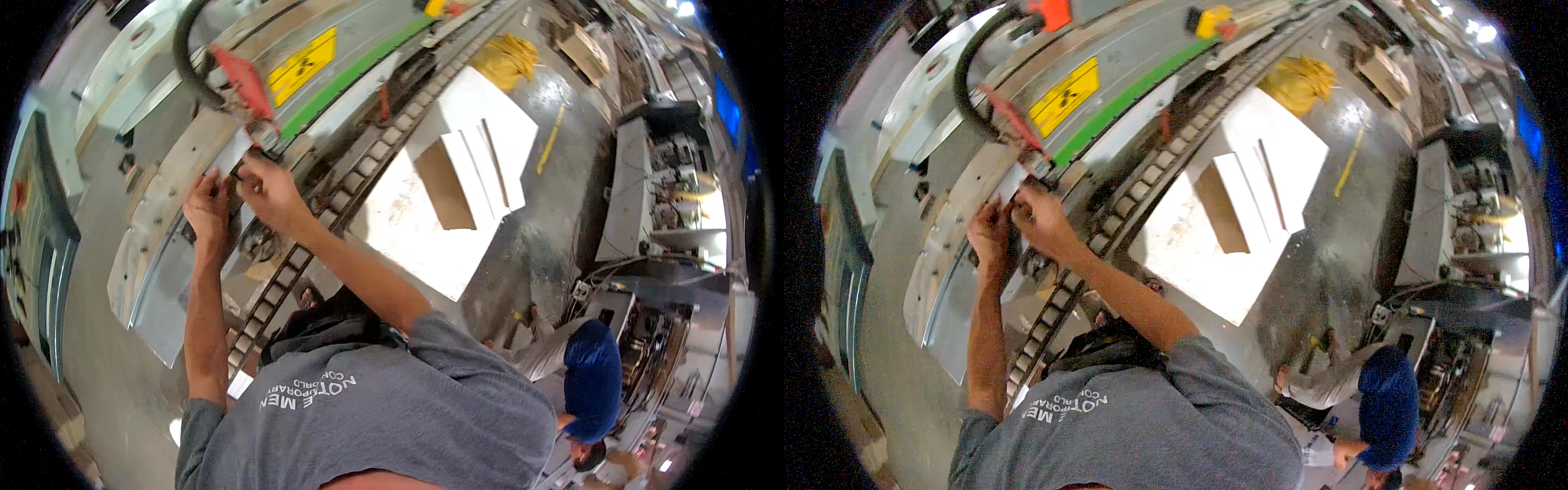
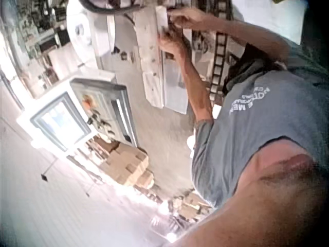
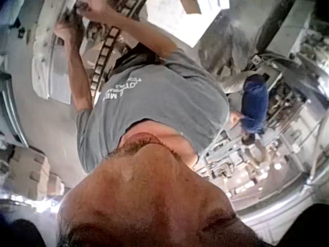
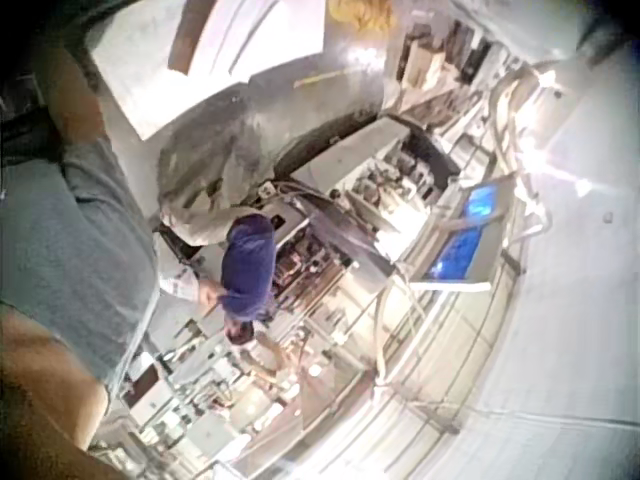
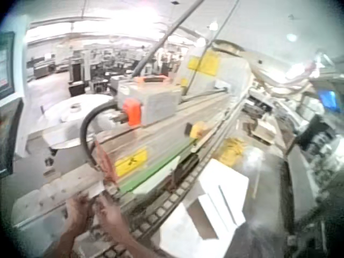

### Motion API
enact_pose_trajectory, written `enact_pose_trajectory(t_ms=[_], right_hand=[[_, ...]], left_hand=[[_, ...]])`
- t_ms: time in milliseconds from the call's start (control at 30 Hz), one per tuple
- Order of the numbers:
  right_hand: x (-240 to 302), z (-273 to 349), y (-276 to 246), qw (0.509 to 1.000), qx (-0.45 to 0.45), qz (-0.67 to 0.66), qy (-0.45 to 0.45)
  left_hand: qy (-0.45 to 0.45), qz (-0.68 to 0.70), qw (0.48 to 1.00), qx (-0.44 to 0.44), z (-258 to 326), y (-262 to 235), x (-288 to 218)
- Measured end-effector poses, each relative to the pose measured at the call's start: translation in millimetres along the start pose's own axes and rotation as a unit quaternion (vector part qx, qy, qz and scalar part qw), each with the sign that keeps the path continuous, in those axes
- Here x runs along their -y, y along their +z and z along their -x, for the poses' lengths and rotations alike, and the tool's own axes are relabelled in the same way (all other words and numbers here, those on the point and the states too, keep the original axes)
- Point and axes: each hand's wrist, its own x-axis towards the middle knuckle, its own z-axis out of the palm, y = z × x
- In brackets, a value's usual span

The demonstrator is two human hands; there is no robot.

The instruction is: The person feeds rectangular boards into an edge banding machine, retrieves a stack of boards from a pallet, and continues feeding them one by one into the machine.

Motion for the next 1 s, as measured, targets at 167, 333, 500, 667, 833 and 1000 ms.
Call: enact_pose_trajectory(t_ms=[167,333,500,667,833,1000], right_hand=[[81,45,-118,0.959,-0.109,0.227,-0.128],[68,74,-301,0.796,-0.261,0.546,-0.010],[49,101,-365,0.724,-0.210,0.592,0.286],[34,109,-375,0.756,-0.233,0.564,0.236],[92,106,-320,0.791,-0.213,0.565,0.102],[96,104,-181,0.873,0.168,0.457,0.025]], left_hand=[[0.058,-0.040,0.997,-0.026,-16,37,-3],[0.061,0.052,0.995,-0.057,-9,26,-15],[0.077,0.069,0.994,-0.029,22,-6,-12],[0.063,0.055,0.996,-0.030,44,-15,5],[0.027,0.092,0.995,-0.026,63,-55,-26],[0.253,0.065,0.964,0.050,74,-115,-111]])
